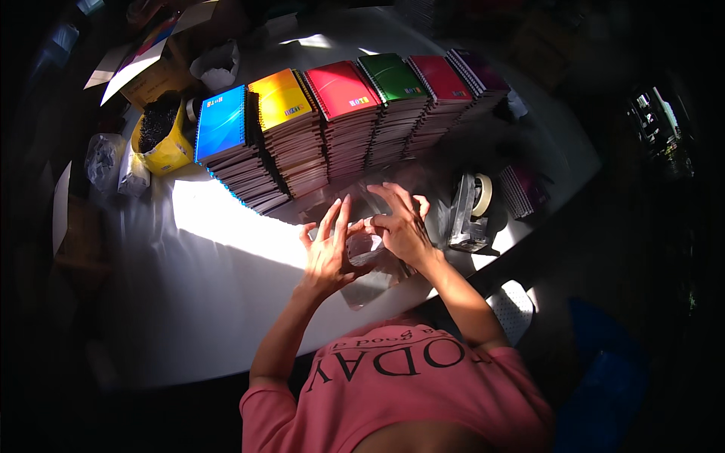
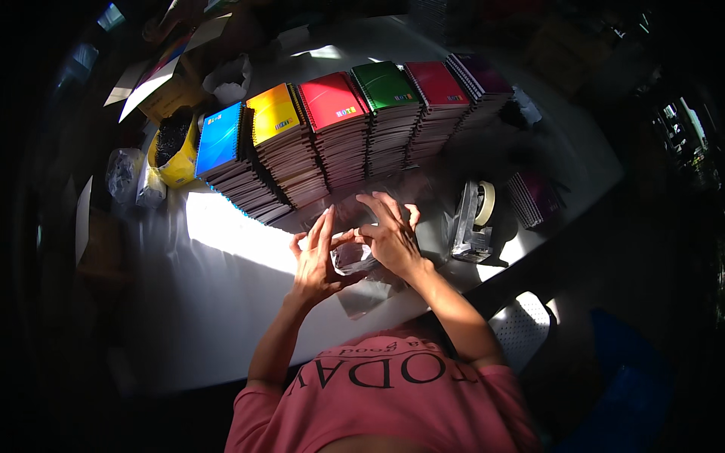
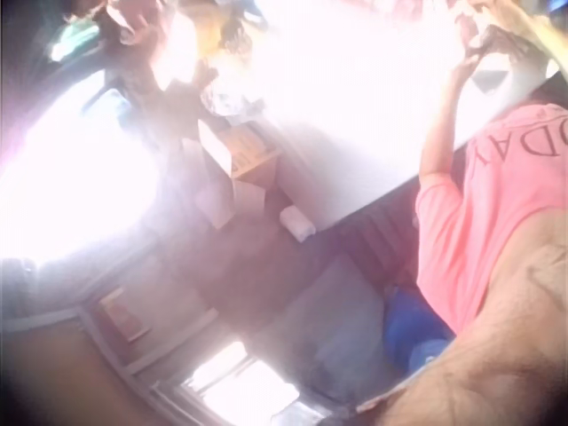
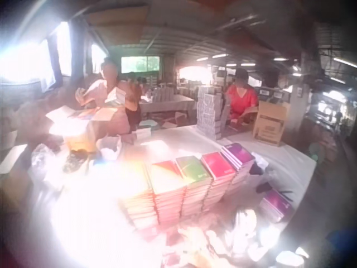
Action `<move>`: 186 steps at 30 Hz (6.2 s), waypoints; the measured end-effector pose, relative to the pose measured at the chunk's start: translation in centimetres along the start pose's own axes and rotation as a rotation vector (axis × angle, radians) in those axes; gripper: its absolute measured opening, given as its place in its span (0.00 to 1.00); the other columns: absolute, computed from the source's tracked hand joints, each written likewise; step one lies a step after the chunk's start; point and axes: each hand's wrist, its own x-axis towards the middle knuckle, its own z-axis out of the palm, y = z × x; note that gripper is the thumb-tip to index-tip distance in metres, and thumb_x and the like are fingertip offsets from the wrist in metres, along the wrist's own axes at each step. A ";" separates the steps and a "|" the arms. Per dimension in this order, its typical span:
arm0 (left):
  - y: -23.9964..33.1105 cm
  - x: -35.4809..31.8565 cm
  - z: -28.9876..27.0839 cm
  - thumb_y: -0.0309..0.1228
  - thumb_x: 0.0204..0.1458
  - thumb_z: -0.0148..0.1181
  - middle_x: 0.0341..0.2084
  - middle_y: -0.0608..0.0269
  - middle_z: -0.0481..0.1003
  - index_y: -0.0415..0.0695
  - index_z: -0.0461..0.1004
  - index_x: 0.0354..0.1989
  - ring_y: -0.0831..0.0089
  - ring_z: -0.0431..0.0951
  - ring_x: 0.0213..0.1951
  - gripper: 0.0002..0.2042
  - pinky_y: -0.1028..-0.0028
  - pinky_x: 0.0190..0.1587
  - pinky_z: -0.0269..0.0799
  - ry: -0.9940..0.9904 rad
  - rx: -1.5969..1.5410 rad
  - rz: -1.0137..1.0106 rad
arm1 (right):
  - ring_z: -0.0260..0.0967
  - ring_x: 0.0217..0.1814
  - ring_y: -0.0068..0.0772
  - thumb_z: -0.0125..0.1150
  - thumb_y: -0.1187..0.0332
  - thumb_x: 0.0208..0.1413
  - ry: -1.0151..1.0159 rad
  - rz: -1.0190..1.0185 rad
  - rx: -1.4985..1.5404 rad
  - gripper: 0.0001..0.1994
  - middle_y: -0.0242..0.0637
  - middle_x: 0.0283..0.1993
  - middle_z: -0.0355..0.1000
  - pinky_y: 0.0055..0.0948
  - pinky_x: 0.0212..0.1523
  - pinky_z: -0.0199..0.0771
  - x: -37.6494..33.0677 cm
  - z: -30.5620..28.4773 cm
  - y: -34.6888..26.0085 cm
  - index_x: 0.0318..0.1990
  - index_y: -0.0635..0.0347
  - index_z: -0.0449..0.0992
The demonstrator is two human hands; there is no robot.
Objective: The person selects several notebooks from stacks on a table, aligns them, and places them into a clear plastic bag, securing it with tape from a dispenser.
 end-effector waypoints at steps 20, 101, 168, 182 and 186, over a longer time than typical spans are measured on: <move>-1.4 -2.3 3.2 0.32 0.49 0.59 0.45 0.77 0.75 0.55 0.77 0.43 0.77 0.73 0.48 0.12 0.58 0.44 0.56 0.151 0.218 0.269 | 0.66 0.41 0.24 0.59 0.49 0.54 0.224 1.250 0.907 0.19 0.31 0.34 0.72 0.27 0.49 0.60 -11.8 -5.8 13.2 0.37 0.58 0.77; 2.6 -2.9 -1.2 0.43 0.26 0.76 0.59 0.52 0.55 0.52 0.79 0.30 0.51 0.55 0.63 0.19 0.51 0.63 0.51 0.381 -0.079 0.137 | 0.45 0.70 0.47 0.74 0.67 0.34 -0.073 0.002 0.700 0.21 0.36 0.67 0.52 0.43 0.66 0.51 -2.6 -5.1 2.4 0.41 0.52 0.77; -0.2 -1.6 -1.3 0.38 0.17 0.73 0.68 0.77 0.46 0.86 0.55 0.60 0.50 0.38 0.69 0.52 0.33 0.60 0.31 -0.497 0.320 0.115 | 0.59 0.60 0.42 0.65 0.62 0.48 0.250 0.987 -0.469 0.07 0.35 0.56 0.67 0.41 0.58 0.55 -14.3 -7.9 7.6 0.33 0.51 0.83; -0.7 -1.1 -1.6 0.43 0.15 0.75 0.68 0.76 0.46 0.90 0.48 0.61 0.50 0.34 0.69 0.56 0.31 0.59 0.28 -0.507 0.458 0.240 | 0.75 0.30 0.43 0.74 0.55 0.32 -0.863 0.213 -0.018 0.55 0.48 0.26 0.75 0.35 0.37 0.72 6.6 -2.9 0.7 0.68 0.54 0.45; -0.9 -1.8 -1.5 0.45 0.15 0.76 0.68 0.77 0.44 0.89 0.52 0.60 0.49 0.32 0.69 0.55 0.31 0.59 0.25 -0.517 0.380 0.192 | 0.75 0.35 0.49 0.74 0.60 0.30 -0.657 0.194 -0.057 0.52 0.47 0.25 0.75 0.40 0.43 0.71 5.4 -4.3 2.6 0.67 0.50 0.50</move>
